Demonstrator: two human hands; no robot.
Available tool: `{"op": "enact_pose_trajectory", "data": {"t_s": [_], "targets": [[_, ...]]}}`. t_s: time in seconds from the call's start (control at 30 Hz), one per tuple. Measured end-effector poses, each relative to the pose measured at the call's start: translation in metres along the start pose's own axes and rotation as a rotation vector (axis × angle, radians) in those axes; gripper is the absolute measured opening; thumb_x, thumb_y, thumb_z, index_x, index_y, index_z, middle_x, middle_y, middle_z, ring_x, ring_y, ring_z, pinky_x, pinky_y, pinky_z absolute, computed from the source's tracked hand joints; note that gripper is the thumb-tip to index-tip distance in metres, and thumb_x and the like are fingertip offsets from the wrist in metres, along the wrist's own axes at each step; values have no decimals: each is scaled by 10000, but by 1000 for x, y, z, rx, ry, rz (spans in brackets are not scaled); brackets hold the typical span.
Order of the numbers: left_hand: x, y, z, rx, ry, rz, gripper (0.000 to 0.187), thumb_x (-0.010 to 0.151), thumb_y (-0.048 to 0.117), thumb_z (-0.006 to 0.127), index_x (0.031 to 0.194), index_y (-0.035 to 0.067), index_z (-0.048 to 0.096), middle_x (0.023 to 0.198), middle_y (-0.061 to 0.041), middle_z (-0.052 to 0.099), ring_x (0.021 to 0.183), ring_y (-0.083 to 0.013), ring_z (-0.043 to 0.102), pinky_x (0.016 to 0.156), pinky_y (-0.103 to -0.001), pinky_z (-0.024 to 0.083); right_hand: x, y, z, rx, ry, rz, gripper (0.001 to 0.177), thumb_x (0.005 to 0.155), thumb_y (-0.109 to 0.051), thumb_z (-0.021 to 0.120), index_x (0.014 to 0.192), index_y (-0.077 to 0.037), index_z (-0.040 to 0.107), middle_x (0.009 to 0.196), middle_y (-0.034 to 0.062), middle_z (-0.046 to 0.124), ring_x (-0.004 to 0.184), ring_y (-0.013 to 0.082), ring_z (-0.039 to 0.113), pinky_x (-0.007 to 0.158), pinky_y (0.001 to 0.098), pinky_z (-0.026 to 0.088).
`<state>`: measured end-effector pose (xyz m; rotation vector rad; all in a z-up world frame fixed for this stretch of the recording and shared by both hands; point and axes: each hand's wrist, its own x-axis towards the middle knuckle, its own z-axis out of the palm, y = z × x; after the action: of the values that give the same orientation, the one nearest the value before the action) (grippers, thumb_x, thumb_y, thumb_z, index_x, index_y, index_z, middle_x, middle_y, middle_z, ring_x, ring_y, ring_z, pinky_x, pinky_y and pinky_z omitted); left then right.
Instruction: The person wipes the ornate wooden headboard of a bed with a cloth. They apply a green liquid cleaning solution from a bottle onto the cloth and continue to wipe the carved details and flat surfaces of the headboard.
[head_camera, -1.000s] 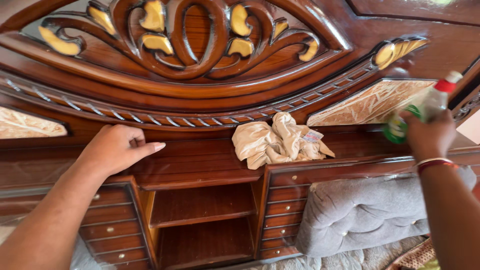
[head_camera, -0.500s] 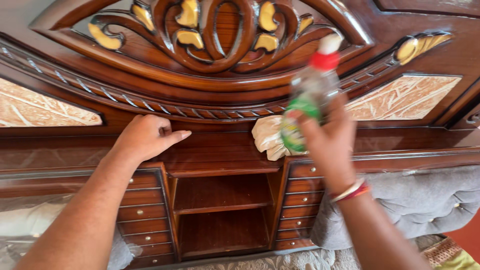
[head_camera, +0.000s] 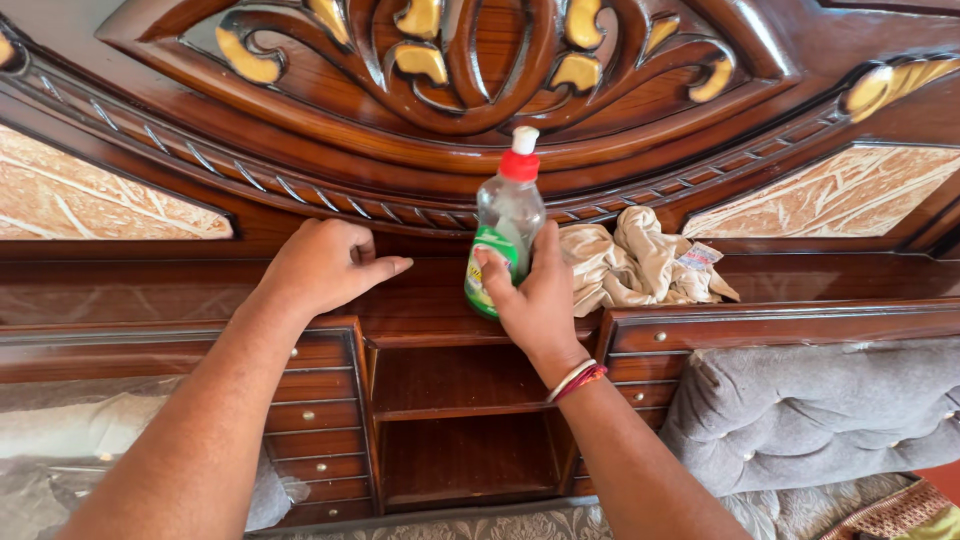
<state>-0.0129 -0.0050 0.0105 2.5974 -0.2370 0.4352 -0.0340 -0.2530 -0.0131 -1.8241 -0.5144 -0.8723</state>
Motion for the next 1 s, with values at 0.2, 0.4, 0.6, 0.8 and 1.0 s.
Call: {"op": "enact_pose_trajectory", "data": {"t_s": [0.2,0.4,0.6,0.8,1.0], "targets": [[-9,3,1,-116,192,219,388,798,397,843,754,30,725,643,-132,690,558,-272,662,580,-369,529,-3,6,1,28,-40,37,449,894,-243,748,1232,-5,572,978,142,764,888,254,764,826,357,584],[-11,17,-13,-527,301,276,136,925,163,795,952,38,745,758,-57,718,649,-158,601,613,-317,484,-2,-1,2,-10,-87,82,619,822,-293,818,1312,-26,549,957,135,774,868,260,776,803,360,594],[31,77,-17,-1066,31,503,418,1001,83,703,1394,17,577,1310,-105,690,1246,-158,646,1096,-310,531,-3,2,3,-47,-51,37,508,854,-246,785,1266,-16,598,968,148,779,903,290,785,830,378,596],[48,112,-28,-1049,-118,480,470,1025,167,628,1457,29,506,1305,-94,719,1210,-160,668,1050,-326,534,-2,-4,3,-8,-68,99,471,847,-242,762,1223,-7,603,917,143,777,851,288,781,803,375,593],[47,127,-25,-809,-86,498,266,1051,196,604,1252,53,705,1113,-28,760,1013,-108,657,909,-288,545,-2,-6,0,12,-74,103,427,848,-249,752,1172,-10,612,882,142,777,818,298,786,771,375,596]]}}
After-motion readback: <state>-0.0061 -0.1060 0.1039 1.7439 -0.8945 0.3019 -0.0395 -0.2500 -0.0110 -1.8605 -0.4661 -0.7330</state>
